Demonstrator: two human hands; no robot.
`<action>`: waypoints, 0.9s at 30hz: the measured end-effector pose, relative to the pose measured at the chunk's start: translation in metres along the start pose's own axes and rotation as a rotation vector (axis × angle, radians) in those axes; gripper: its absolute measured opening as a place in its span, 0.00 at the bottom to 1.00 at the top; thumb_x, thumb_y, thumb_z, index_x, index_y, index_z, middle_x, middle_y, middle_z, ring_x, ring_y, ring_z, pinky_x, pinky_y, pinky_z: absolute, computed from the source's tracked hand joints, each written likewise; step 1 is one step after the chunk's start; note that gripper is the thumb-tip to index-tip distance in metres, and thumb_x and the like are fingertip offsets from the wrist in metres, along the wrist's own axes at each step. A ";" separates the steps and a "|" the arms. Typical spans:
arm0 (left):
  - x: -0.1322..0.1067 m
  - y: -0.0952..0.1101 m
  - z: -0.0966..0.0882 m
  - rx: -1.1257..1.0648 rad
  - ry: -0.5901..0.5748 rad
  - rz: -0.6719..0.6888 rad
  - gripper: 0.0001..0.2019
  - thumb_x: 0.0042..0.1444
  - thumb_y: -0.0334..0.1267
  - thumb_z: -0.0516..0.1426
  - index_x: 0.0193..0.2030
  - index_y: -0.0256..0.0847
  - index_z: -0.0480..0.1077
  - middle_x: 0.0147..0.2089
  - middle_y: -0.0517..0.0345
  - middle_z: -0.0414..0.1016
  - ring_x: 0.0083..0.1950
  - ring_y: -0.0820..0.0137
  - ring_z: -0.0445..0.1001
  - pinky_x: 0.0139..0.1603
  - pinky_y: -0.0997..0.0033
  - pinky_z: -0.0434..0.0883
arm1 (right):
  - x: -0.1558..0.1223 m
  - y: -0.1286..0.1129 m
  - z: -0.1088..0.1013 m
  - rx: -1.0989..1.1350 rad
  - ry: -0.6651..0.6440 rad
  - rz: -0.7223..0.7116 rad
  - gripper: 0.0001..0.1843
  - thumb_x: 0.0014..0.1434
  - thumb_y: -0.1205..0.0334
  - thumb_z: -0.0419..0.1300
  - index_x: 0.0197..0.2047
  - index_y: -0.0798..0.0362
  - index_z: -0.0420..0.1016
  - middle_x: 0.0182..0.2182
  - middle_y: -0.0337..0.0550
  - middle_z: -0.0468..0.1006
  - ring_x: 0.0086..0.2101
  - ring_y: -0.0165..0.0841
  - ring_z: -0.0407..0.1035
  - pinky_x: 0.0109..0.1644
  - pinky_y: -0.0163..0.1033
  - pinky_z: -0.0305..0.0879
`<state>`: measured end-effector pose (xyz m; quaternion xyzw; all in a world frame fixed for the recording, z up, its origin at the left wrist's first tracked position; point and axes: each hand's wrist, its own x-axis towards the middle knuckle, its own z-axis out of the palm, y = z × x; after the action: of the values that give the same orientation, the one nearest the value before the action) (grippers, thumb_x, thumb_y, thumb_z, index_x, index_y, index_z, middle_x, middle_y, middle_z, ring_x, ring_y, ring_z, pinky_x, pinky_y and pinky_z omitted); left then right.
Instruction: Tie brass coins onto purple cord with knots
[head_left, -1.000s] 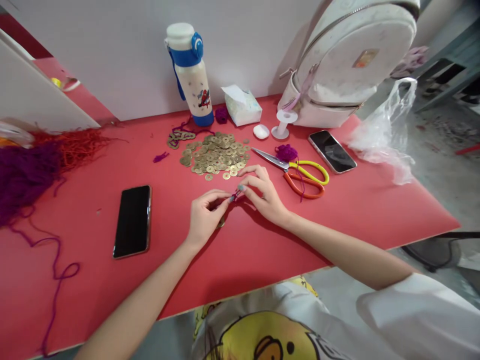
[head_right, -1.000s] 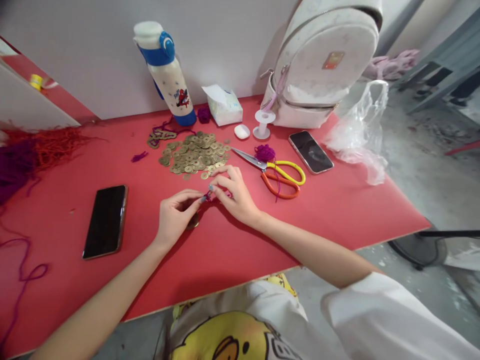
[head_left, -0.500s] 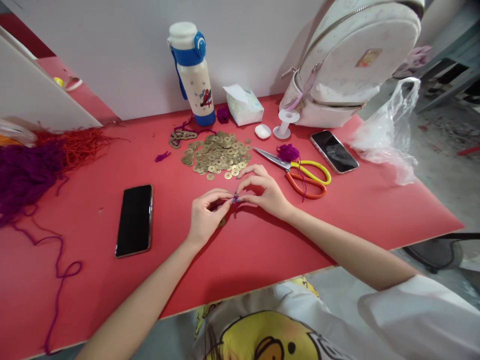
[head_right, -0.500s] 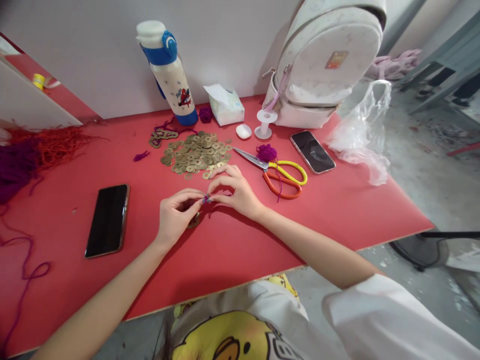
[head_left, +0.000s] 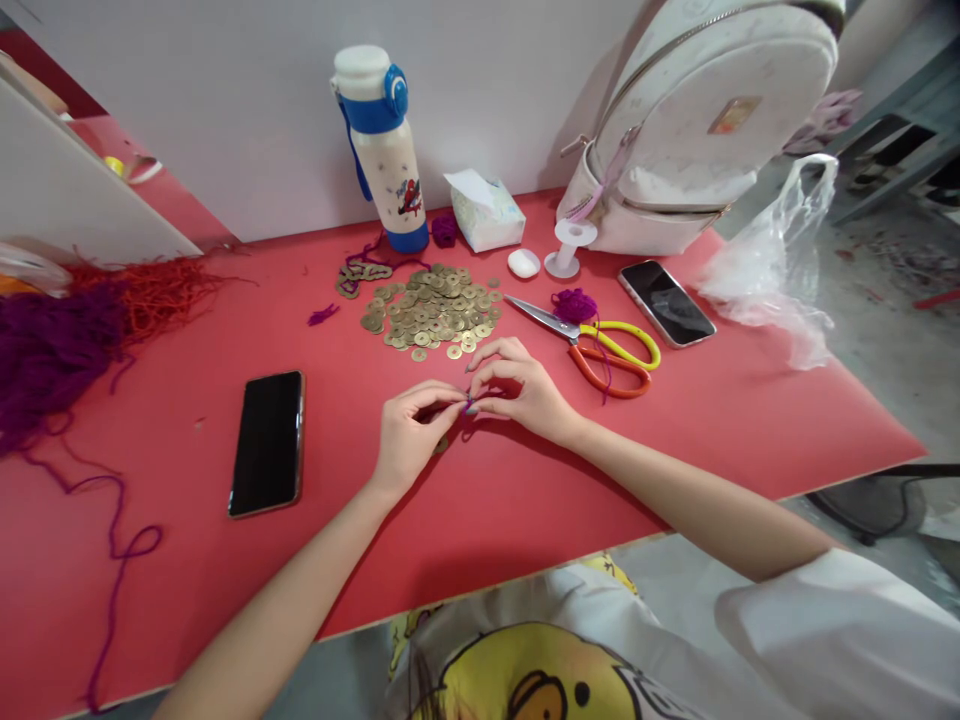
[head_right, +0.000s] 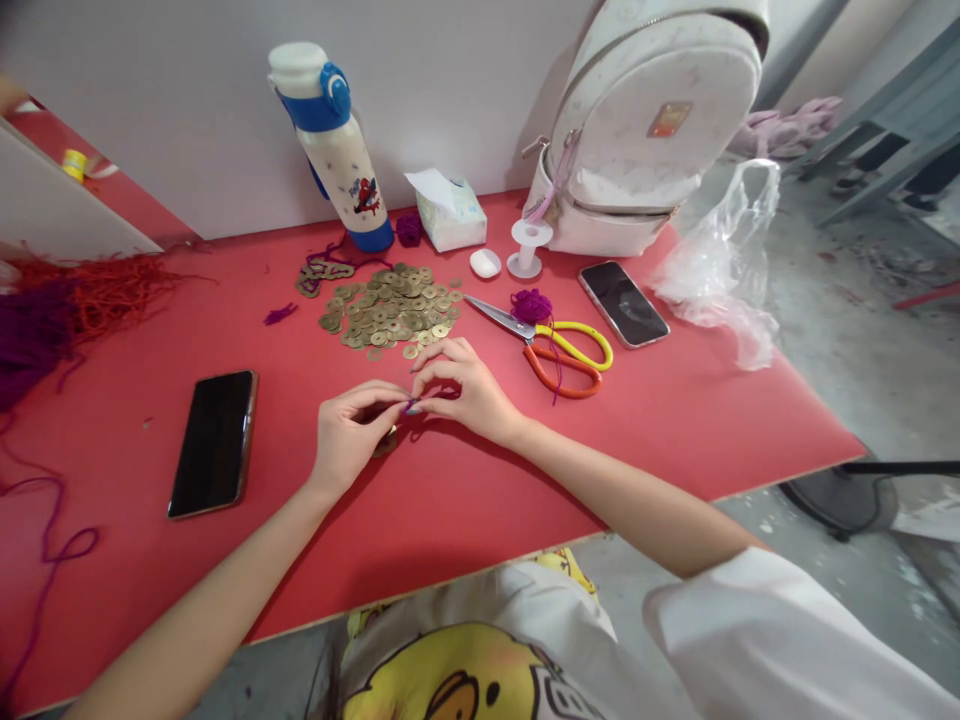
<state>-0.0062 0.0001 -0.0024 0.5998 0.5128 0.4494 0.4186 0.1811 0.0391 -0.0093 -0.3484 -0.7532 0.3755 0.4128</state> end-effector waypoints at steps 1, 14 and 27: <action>0.000 0.000 0.000 -0.004 -0.003 -0.008 0.05 0.54 0.35 0.62 0.29 0.40 0.78 0.34 0.54 0.80 0.35 0.68 0.78 0.28 0.75 0.73 | 0.000 -0.001 0.000 0.011 -0.007 0.007 0.10 0.54 0.53 0.70 0.31 0.50 0.79 0.42 0.46 0.75 0.49 0.40 0.66 0.58 0.50 0.63; 0.001 0.000 0.001 -0.182 -0.042 -0.116 0.04 0.53 0.37 0.64 0.33 0.40 0.79 0.32 0.57 0.78 0.15 0.81 0.64 0.12 0.80 0.61 | 0.003 0.000 -0.001 0.263 -0.059 0.180 0.19 0.59 0.44 0.63 0.33 0.52 0.73 0.44 0.47 0.71 0.47 0.37 0.68 0.54 0.46 0.67; 0.003 0.001 0.000 -0.168 0.110 -0.214 0.06 0.49 0.39 0.65 0.30 0.39 0.79 0.30 0.57 0.79 0.13 0.80 0.62 0.10 0.77 0.58 | 0.004 0.001 0.002 0.418 0.292 0.314 0.15 0.61 0.47 0.60 0.38 0.48 0.62 0.38 0.40 0.68 0.35 0.30 0.67 0.40 0.36 0.70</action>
<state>-0.0058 0.0026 -0.0009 0.4787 0.5567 0.4759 0.4843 0.1778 0.0425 -0.0094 -0.4181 -0.5293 0.5276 0.5163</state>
